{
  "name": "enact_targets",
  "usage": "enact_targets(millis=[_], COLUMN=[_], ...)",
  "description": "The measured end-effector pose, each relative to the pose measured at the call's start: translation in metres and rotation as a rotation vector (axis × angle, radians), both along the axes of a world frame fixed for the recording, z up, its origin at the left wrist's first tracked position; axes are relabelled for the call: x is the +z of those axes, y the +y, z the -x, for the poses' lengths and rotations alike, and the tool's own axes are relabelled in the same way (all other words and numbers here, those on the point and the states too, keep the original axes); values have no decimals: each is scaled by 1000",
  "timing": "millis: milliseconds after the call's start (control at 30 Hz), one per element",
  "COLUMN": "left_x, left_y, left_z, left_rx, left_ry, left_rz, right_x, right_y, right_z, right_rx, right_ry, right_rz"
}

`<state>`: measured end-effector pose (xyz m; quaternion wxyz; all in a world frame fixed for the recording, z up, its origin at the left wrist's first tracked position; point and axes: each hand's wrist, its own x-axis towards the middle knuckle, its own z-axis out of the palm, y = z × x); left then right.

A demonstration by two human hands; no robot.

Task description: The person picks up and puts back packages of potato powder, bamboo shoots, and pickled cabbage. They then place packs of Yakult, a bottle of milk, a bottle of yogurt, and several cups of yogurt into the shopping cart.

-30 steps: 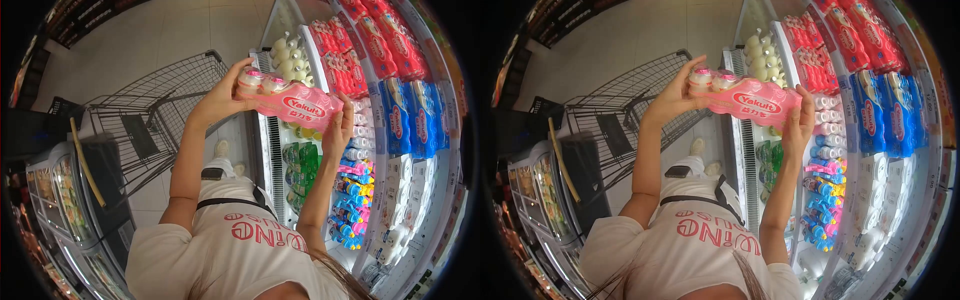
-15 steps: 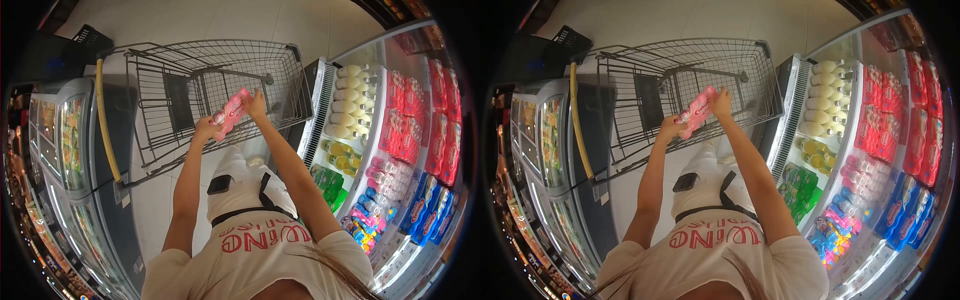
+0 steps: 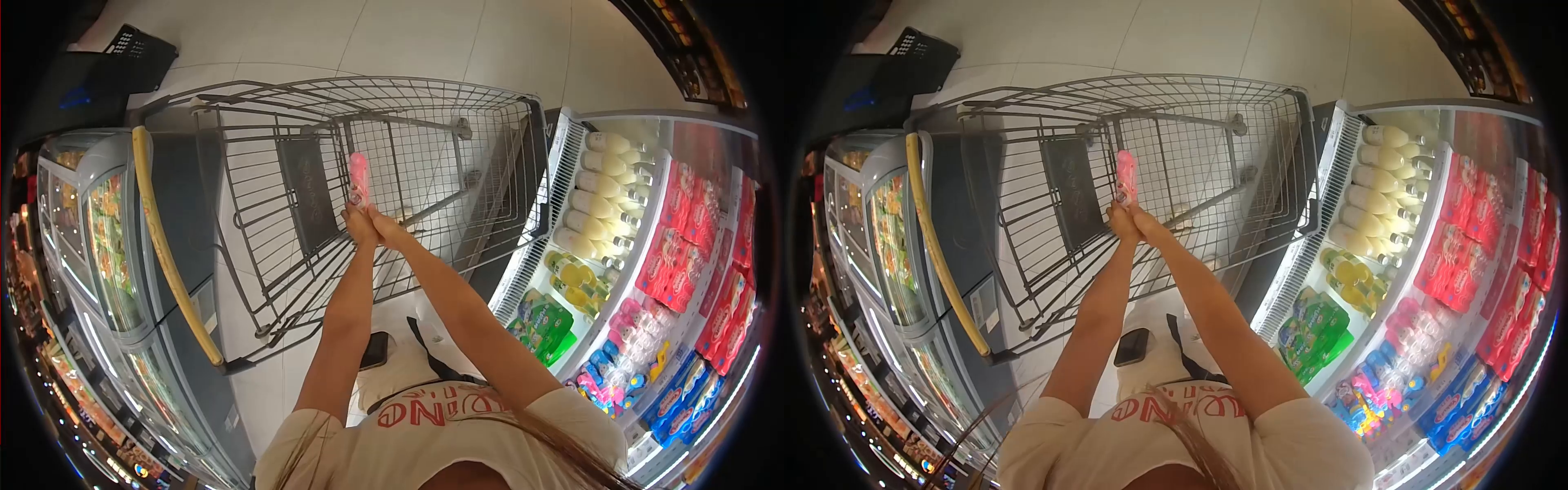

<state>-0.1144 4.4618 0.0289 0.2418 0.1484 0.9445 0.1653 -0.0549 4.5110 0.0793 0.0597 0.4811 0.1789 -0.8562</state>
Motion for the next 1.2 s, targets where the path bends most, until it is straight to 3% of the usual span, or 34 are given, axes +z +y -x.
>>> enact_targets(millis=[100, 200, 300, 333, 367, 400, 467, 567, 600, 633, 667, 700, 733, 767, 800, 933, 1000, 1067, 1200], left_x=[-22, -54, -105, -112, -67, -69, -96, -67, -51, 9, -101, 26, 40, 39, 67, 134, 173, 236, 308], left_y=[-4, -16, -37, -41, -30, -33, -47, -37, -32, -11, -28, 7, 15, 20, 33, 76, 94, 103, 130], left_z=[5, 5, 9, 6, 3, 5, 19, 23, 31, 15, 35, -1, -13, -21, -47, -156, -222, -286, -396], left_rx=[40, -16, -140, -155, -57, -51, -214, -302, -660, -359, -517, -618, -840, -981, -1067, -1411, -1583, -1636, -1736], left_ry=[-72, -124, -78, -74, -198, -166, -154, -2, -82, -514, -436, -443, -231, -180, -129, -184, -172, -309, -533], left_rz=[215, 305, 317, 316, 222, 177, 177, 142, -33, -210, -269, -66, -64, -156, -46, -148, -356, -516, -852], right_x=[21, -4, -57, -52, -45, -32, 8, 48, 68, 86, 91, 108, 122, 129, 136, 170, 199, 242, 380], right_y=[5, -9, -21, -18, -16, -9, -3, 3, 4, 5, -3, -7, -15, -25, -36, -66, -74, -77, -72], right_z=[-7, -25, -56, -66, -75, -81, -103, -138, -152, -170, -187, -209, -229, -249, -270, -340, -382, -426, -501], right_rx=[209, 395, 934, 866, 797, 724, 540, 262, 190, 109, 55, 3, -7, -46, -46, -77, -128, -150, -304], right_ry=[-35, -172, 0, -53, -105, -153, -160, -195, -219, -281, -385, -382, -416, -466, -528, -664, -718, -798, -1075], right_rz=[-64, -208, -879, -850, -823, -804, -967, -1166, -1252, -1358, -1416, -1408, -1384, -1431, -1429, -1380, -1404, -1548, -1589])
